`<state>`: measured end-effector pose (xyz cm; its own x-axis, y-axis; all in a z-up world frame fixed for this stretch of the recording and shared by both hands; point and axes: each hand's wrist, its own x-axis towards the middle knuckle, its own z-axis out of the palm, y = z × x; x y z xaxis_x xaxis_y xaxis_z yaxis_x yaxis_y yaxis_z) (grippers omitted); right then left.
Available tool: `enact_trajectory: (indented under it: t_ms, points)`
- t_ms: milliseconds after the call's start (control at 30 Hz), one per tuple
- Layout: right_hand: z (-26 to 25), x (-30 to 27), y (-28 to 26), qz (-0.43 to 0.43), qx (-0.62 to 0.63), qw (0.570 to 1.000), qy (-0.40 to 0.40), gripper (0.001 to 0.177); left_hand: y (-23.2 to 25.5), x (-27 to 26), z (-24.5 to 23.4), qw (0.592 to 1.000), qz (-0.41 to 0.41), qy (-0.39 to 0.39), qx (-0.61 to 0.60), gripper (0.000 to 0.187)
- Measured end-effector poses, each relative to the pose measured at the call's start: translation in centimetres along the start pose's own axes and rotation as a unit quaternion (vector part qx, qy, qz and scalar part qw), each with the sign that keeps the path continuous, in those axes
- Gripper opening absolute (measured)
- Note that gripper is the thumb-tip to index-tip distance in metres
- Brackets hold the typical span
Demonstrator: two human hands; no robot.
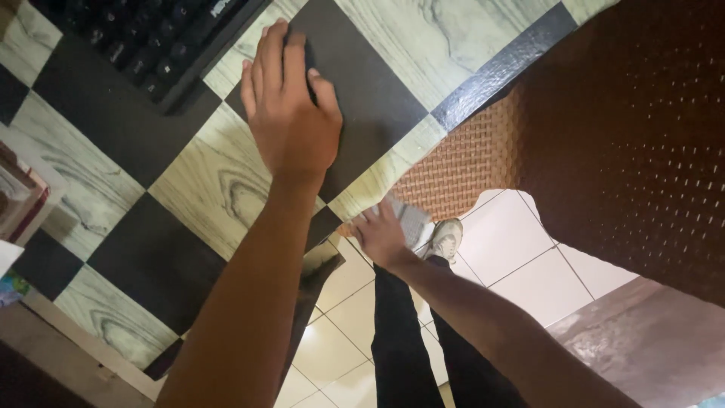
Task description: The person wipes down a desk, a computer monitor, and a chair with a cloth, moving items to clean underneath them. They also wipe the rungs of a wooden ladder before returning to the desk to finish cleaning the chair.
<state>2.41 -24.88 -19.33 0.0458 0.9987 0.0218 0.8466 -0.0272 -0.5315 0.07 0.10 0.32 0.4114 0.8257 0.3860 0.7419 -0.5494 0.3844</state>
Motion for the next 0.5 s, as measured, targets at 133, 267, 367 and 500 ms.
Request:
enact_trajectory:
  t_ms: [133, 267, 367, 500]
  points:
    - [-3.2, -6.4, 3.3, 0.034, -0.031, 0.995, -0.092, 0.078, 0.2, 0.2, -0.4, 1.0, -0.005, -0.021, -0.004, 0.036]
    - [-5.9, -7.5, 10.5, 0.148, -0.117, 0.981, -0.047, 0.061, 0.1, 0.5, -0.4, 0.999, -0.007, -0.032, 0.002, 0.036]
    - [-7.7, -2.8, 13.8, 0.191, -0.208, 0.957, -0.06, 0.054, 0.1, 0.4, -0.4, 0.999, -0.013, -0.045, -0.001, 0.035]
    - [-7.4, 8.5, 15.6, 0.246, -0.216, 0.933, -0.147, 0.049, 0.2, 0.4, -0.5, 0.999, -0.012, -0.039, -0.002, 0.036]
